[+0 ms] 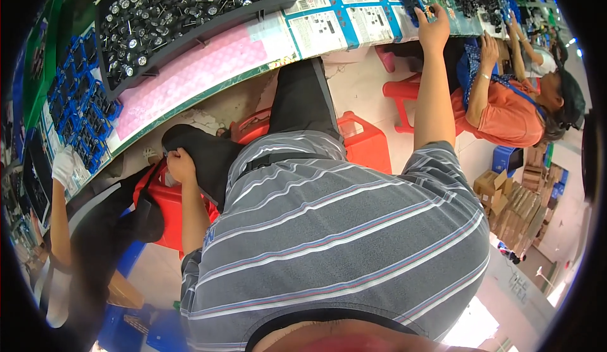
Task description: The person assembles toy cars by hand, taking wheels from a component tray and attaching them to the toy car bodies.
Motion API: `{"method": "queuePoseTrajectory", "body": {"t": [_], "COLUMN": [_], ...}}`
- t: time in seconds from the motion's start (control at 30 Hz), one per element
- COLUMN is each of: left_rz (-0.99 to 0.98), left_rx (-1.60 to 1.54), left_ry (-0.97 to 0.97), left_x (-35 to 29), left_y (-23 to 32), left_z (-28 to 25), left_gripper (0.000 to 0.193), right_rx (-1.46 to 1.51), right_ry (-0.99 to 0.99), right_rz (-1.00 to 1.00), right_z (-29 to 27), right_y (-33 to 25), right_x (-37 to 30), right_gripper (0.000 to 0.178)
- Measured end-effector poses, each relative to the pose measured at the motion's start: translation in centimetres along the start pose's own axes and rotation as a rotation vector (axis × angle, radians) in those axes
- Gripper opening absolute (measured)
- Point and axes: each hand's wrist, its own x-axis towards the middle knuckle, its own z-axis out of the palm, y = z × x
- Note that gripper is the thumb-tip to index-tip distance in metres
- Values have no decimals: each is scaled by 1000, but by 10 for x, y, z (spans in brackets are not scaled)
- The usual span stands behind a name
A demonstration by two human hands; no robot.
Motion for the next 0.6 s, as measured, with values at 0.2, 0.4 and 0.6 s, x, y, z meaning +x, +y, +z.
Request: {"method": "queuePoseTrajectory", "body": {"t": [0.2, 0.4, 0.6], "left_rz": [2, 27, 35], "left_rx": [29, 24, 29], "left_ry": [11, 6, -1], "left_x": [-6, -6, -6], "left_y": [5, 1, 6], "left_z": [-5, -6, -6], "left_gripper": [34, 34, 34], "right_rx": [-39, 57, 74], "right_ry": [-18, -10, 93], "right_rz": [-4, 102, 45], "right_z": [19, 23, 18], "right_y": [40, 52, 43], "right_x": [2, 11, 0], "right_gripper": [50, 54, 55]}}
